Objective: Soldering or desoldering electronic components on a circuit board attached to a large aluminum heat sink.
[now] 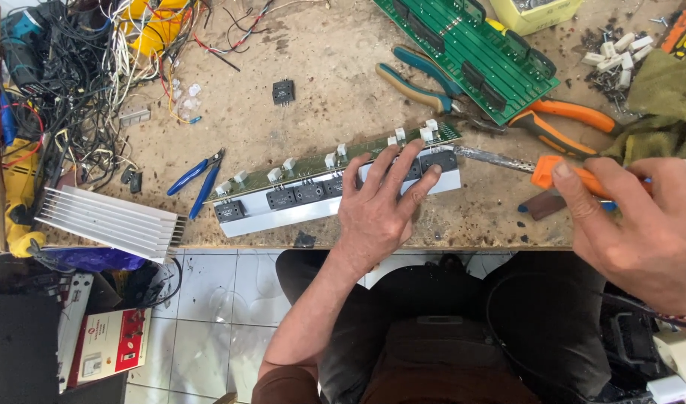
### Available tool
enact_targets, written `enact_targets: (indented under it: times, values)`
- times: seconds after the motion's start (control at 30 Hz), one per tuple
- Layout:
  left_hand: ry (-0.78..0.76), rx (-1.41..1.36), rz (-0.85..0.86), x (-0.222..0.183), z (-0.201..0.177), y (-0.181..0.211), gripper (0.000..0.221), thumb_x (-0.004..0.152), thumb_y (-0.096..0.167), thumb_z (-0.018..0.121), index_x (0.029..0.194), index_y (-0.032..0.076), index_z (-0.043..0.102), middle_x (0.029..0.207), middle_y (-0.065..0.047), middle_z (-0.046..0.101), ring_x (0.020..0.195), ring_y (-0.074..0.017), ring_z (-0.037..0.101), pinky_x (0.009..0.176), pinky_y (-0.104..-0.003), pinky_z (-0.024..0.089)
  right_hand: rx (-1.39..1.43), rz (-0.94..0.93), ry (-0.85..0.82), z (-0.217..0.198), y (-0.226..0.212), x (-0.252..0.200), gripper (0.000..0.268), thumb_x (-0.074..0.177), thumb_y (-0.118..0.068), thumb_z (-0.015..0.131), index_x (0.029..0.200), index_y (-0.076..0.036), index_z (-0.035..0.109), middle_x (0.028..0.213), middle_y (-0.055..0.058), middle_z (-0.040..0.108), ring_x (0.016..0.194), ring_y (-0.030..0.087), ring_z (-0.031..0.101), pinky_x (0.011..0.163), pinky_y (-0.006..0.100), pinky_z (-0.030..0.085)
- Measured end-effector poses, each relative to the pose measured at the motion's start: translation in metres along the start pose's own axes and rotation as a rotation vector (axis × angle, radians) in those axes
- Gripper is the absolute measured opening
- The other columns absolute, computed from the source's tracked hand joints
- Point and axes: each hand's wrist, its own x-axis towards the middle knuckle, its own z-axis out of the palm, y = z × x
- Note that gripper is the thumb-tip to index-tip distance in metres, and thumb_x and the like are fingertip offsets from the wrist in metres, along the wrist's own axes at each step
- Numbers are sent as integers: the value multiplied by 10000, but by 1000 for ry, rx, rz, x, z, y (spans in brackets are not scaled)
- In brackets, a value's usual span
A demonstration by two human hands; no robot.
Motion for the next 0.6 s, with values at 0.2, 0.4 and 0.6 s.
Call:
enact_targets:
  times: [0.2, 0.4, 0.6]
  values:
    - [-10, 4, -8, 1, -2, 3, 425, 1051, 43, 645, 1424, 209, 527, 1500, -121, 554, 1274, -315, 659, 1059, -539, 452, 33, 80, 11, 0, -6, 0, 371, 970, -23, 661, 1332, -30, 746, 1168, 168, 742, 774, 345, 544, 701, 413, 473]
    - [-18, 10, -14, -3, 3, 1, 496, 1054, 18, 646, 1470, 227, 475, 1520, -123, 539, 1305, -315, 659, 1061, -549, 460, 19, -36, 6, 1, 1, 1, 497, 938, -13, 648, 1430, 29, 698, 1115, 244, 743, 711, 355, 505, 625, 393, 427]
    - [-9, 14, -10, -2, 2, 3, 463, 1073, 66, 648, 1468, 232, 473, 1496, -122, 575, 1287, -304, 666, 1072, -542, 443, -63, 26, -7, -4, -2, 3, 432, 969, -66, 629, 1390, -90, 725, 1161, 105, 779, 766, 308, 586, 673, 389, 432]
